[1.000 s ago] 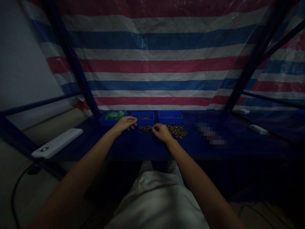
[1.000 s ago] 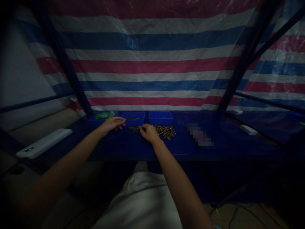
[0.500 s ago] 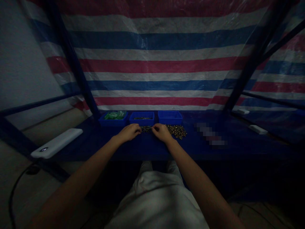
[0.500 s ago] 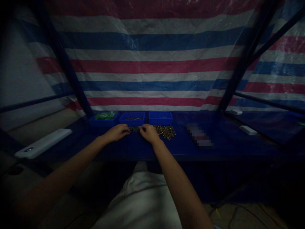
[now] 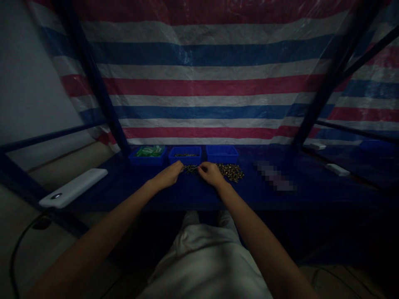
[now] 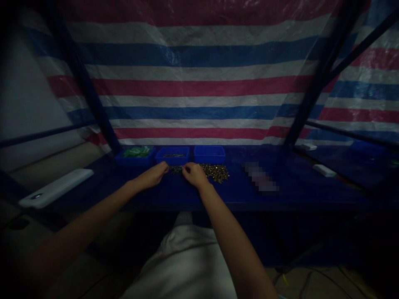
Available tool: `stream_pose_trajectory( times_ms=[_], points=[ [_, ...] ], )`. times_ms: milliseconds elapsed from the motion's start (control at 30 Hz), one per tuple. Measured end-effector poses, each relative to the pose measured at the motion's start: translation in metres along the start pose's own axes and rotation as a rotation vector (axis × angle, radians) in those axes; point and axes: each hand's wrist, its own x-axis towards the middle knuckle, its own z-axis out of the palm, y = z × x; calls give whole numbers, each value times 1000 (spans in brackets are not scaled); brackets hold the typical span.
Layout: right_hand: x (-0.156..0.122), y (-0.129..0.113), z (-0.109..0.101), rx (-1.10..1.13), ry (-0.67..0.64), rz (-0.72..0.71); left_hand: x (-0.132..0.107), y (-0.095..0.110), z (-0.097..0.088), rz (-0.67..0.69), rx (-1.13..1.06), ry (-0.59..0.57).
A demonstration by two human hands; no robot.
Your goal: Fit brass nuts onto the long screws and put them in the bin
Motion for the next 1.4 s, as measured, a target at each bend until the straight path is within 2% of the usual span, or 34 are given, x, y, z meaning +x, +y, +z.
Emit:
stream_pose_trajectory(
  times_ms=[167,300,400,633,767,900,1000,1100,1233,1333,1400],
  points=[
    [0,-1,-1,6,1,3,-7,0,-1,-175,-105,148],
    [0,-3,-2,1,-4,3,-11,-12,6,-318,-354,205],
    [-1,-4,-3,-2,1,1,-14,-19,10,-366,-499,222],
    [0,0,-1,0,2,-7,-22,-14,-2,-455,-523,208],
    [0,0,0,9,1,-11,-26,-10,-11,-469,-431,189],
    [-1,0,-1,4,0,-10,-34,-8,-24,-389,-209,140],
    [-1,-1,0,-8,-4,-14,-43,-11,-34,-288,-57,59],
    [0,-1,0,-7,-5,-18,-51,-18,-43,-269,77,-49],
    [0,-1,-1,0,-4,-17,-53,-20,-50,-376,170,-114],
    [0,-1,-1,-5,-6,-21,-44,-13,-55,-519,124,-63],
    [0,0,0,-9,-4,-22,-32,-6,-57,-604,5,14]
  ],
)
